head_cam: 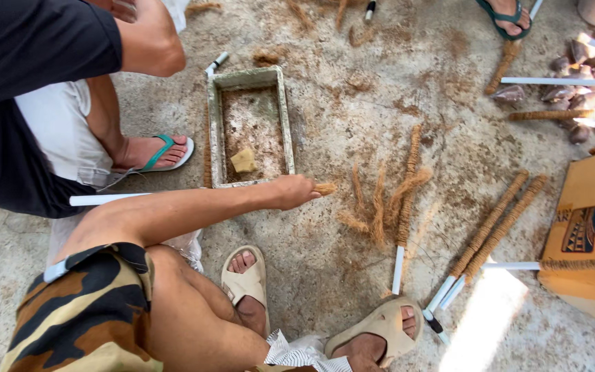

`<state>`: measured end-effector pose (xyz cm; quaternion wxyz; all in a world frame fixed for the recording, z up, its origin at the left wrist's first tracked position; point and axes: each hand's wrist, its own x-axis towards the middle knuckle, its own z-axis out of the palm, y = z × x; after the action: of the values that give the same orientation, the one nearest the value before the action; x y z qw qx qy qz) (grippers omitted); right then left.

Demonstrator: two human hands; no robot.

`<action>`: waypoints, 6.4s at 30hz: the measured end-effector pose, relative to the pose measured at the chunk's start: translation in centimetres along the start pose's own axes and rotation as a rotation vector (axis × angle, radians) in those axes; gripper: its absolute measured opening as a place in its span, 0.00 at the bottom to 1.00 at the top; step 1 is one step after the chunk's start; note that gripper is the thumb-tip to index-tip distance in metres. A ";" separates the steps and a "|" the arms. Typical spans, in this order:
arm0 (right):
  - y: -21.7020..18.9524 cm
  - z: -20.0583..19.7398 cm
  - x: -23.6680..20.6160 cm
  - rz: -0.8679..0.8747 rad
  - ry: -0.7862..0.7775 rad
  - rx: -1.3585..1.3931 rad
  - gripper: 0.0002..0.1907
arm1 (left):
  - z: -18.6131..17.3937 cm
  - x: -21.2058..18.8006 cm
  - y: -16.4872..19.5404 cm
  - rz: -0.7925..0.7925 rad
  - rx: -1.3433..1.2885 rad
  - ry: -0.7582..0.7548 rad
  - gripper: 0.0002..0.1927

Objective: The person sits on the floor and wraps coconut coir fibers around a white plastic pipe to form a broom head. They use a small black tool to tighten the wrapping and secure the fibers onto the pipe.

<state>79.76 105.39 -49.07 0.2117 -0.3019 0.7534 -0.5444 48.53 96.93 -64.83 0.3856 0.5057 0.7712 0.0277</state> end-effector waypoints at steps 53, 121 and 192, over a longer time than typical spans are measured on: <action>9.1 -4.8 -19.1 1.264 0.202 -0.429 0.16 | -1.8 -2.3 4.5 -0.031 0.138 0.103 0.26; 19.6 15.4 -23.8 1.339 1.183 0.327 0.16 | 5.6 1.8 7.3 -0.040 0.180 -0.072 0.28; -5.8 -10.4 -3.5 0.227 0.711 0.657 0.10 | -0.9 -18.2 19.6 0.810 0.121 0.008 0.23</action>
<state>76.89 113.71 -40.30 0.0835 0.0694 0.5956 -0.7959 66.30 92.20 -45.44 0.3098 0.7903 0.5113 0.1339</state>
